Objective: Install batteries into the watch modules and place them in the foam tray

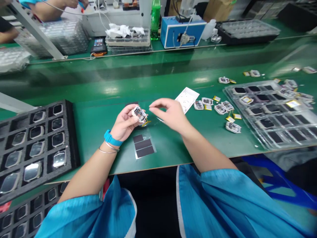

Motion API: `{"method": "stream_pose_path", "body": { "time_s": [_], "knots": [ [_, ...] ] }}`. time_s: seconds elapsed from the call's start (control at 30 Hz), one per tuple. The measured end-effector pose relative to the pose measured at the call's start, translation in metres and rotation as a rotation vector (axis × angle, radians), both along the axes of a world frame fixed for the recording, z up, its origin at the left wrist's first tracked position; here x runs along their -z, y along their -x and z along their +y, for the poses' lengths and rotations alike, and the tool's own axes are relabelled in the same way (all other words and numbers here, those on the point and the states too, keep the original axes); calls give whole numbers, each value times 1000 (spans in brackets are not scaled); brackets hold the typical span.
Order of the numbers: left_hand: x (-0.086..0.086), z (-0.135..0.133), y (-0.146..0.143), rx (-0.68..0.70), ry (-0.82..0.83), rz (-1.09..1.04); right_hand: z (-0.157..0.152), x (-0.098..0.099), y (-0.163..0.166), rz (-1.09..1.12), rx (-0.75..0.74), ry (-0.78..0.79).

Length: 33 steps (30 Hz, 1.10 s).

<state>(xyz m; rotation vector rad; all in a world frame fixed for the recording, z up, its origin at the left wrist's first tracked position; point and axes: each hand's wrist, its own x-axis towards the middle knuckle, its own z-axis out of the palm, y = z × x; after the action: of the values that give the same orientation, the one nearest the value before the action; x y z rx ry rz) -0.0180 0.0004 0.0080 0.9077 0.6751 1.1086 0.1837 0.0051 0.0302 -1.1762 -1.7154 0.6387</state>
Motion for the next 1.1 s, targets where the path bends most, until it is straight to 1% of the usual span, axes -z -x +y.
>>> {"method": "stream_pose_path", "body": {
  "time_s": [0.07, 0.13, 0.37, 0.47, 0.57, 0.7, 0.77, 0.8, 0.87, 0.9, 0.93, 1.0, 1.1],
  "knots": [
    [0, 0, 0, -6, -8, 3, -11, 2, 20, 40, -36, 4],
    [1, 0, 0, -8, -17, 11, -17, 5, 27, 62, -33, 10],
    [-2, -1, 1, -7, 2, 28, -11, 10, 19, 133, -61, 59],
    [-3, -1, 1, -12, -6, 50, -12, 10, 20, 113, -61, 39],
    [-3, -2, -1, -31, -4, 68, -13, 14, 23, 8, -22, -64],
    [-2, -3, -4, -63, 32, 70, -16, 19, 28, -273, 25, -285],
    [-1, -3, -6, -71, 58, 61, -17, 20, 29, -389, 40, -327],
    [-1, -2, -6, -74, 71, 55, -17, 21, 29, -420, 42, -320],
    [0, -1, -5, -71, 94, 41, -15, 21, 29, -402, 19, -269],
    [0, 0, -4, -64, 100, 33, -13, 22, 28, -347, -12, -226],
    [0, 1, -2, -55, 99, 25, -11, 23, 28, -254, -53, -171],
    [1, 3, 1, -34, 78, 9, -6, 26, 28, 14, -148, -20],
    [1, 6, 6, -15, 28, -6, -1, 32, 30, 391, -316, 278]
  ]
}}
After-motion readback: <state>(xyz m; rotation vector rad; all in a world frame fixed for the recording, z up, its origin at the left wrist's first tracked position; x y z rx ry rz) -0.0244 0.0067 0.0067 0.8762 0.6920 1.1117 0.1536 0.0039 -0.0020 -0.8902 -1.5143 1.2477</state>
